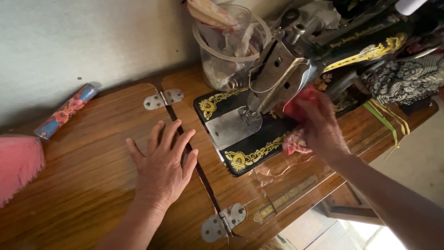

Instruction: The person wipes the surface of a vintage Singer sewing machine and the surrounding wooden table using a red and white checkered cloth. They move a plastic container aside to reach the machine, then wipe the machine's body and the table surface thoroughly.

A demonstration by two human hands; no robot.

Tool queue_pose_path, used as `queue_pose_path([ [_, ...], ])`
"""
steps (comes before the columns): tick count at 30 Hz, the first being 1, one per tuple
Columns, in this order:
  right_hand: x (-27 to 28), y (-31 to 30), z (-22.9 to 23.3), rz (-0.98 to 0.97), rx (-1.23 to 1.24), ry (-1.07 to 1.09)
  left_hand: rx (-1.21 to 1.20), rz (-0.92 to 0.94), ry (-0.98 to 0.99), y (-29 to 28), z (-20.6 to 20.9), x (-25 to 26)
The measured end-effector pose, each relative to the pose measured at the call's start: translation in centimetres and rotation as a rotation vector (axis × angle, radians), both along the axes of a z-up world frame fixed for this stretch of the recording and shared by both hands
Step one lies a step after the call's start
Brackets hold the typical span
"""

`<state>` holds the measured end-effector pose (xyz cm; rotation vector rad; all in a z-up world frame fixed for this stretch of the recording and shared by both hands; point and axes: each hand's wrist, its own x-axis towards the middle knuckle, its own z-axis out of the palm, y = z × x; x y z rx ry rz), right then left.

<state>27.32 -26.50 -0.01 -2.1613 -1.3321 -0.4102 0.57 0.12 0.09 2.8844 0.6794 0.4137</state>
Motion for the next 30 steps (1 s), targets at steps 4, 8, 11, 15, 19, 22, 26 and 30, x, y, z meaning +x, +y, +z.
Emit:
queue_pose_path([
  [4, -4.0, -0.9, 0.6, 0.008, -0.061, -0.174, -0.027, 0.006, 0.022, 0.1, -0.1, -0.2],
  [8, -8.0, -2.1, 2.4, -0.129, -0.117, 0.336, -0.025, 0.005, 0.017, 0.1, -0.3, -0.2],
  [11, -11.9, -0.7, 2.5, -0.052, 0.025, 0.967, -0.032, 0.010, 0.010, 0.1, -0.1, -0.1],
  [15, -17.9, 0.0, 2.7, 0.506, 0.004, 0.262, -0.100, -0.004, -0.055, 0.3, -0.3, -0.3],
  [19, -18.4, 3.4, 3.7, 0.294, 0.064, 0.304, -0.456, 0.085, -0.324, 1.1, 0.3, -0.4],
  [22, -16.5, 4.7, 3.9, 0.445, -0.082, 0.258, -0.605, 0.030, -0.608, 1.3, 1.5, -0.5],
  [26, -13.7, 4.0, 1.9, 0.241, -0.064, 0.257, -0.239, -0.224, -0.442, -0.5, 2.0, -1.7],
  [30, -12.3, 1.1, 1.0, 0.018, -0.110, 0.277, 0.005, -0.431, -0.255, -0.8, 1.7, -2.0],
])
